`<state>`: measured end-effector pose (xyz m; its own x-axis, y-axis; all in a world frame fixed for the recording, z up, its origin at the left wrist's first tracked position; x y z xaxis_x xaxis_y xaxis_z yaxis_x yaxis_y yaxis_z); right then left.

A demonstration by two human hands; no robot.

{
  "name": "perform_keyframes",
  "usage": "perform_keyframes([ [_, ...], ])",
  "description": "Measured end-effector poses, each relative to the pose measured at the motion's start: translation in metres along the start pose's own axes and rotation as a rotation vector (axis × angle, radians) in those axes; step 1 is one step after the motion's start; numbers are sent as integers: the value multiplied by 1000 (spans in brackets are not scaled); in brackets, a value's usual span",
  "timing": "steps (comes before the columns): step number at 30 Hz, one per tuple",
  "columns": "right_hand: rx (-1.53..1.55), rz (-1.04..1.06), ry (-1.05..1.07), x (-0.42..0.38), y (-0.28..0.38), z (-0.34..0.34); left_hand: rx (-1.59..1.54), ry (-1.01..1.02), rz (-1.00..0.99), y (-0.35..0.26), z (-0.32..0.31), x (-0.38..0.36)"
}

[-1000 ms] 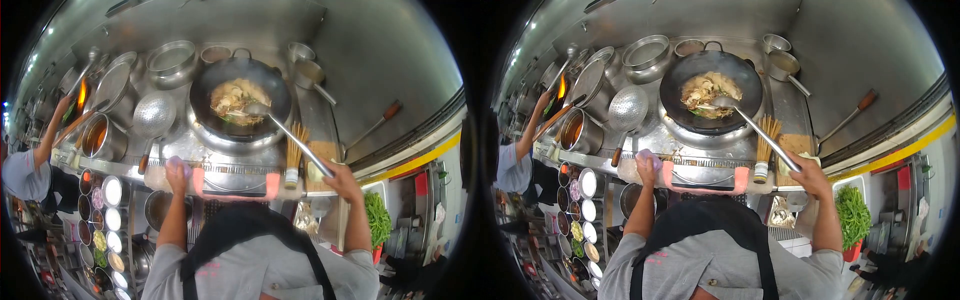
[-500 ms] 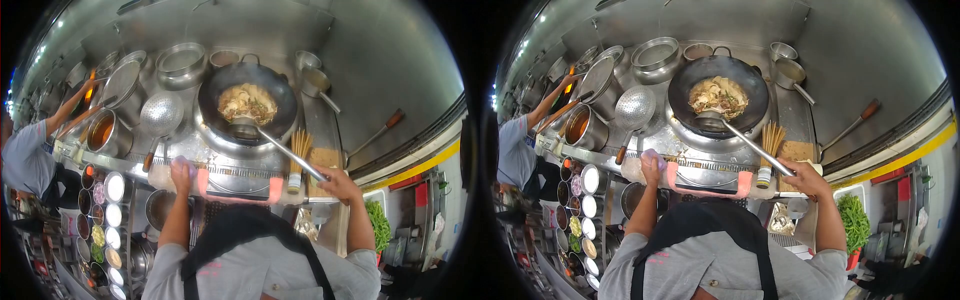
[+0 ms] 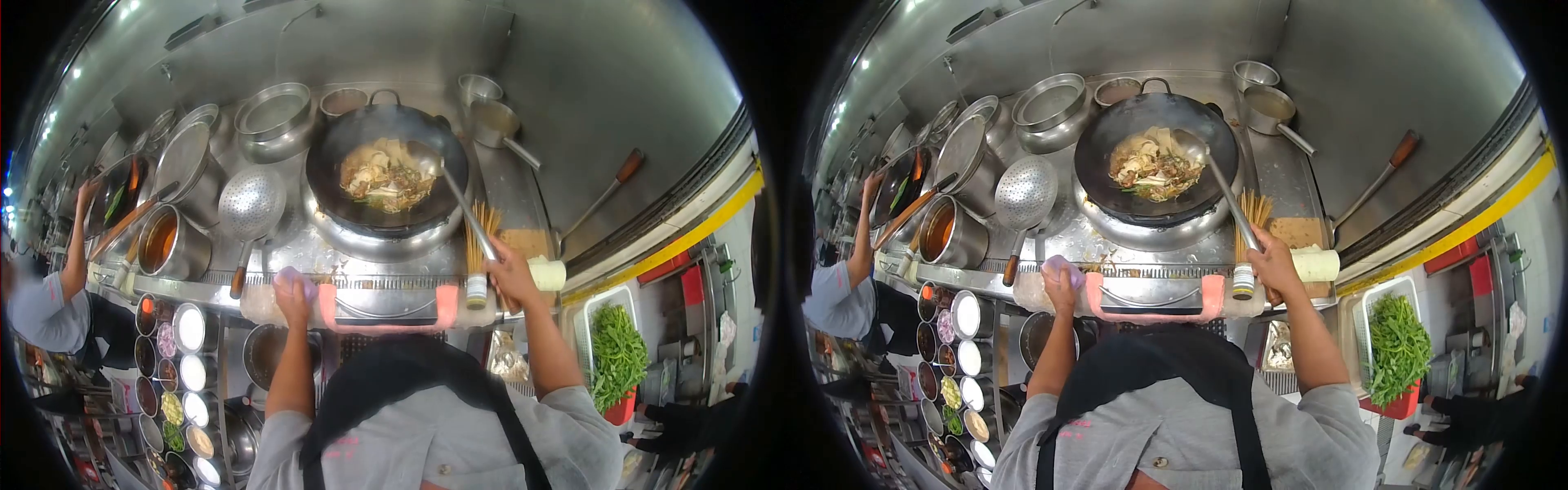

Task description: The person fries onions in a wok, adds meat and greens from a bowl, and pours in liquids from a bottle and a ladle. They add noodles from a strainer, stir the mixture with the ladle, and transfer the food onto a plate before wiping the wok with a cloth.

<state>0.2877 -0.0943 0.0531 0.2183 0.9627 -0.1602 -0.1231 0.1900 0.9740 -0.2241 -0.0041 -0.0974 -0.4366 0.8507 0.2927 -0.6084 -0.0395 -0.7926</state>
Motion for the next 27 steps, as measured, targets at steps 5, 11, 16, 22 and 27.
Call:
perform_keyframes([
  [5,50,-4,11,9,-11,-5,-6,18,5,-2,-1,0],
  [11,-3,54,-61,41,2,-1,-49,27,-1,-10,2,-1],
  [16,-41,32,-12,69,-5,-6,-66,64,7,-7,0,1],
  [22,52,27,-70,34,-1,-5,-63,59,-18,-4,0,2],
  [27,-109,82,5,14,2,-6,-84,47,15,-5,2,0],
])
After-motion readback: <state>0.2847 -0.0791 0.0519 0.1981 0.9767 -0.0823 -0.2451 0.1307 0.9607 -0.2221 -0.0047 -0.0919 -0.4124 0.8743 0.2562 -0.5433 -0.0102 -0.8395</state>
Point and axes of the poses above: each hand's wrist, its own x-axis towards the middle knuckle, its own z-axis out of the back of the hand, y = z × x, the point moved 8 cm from there along x, towards the middle knuckle, and after that the axes turned 12 degrees about x, right-handed, at the moved point
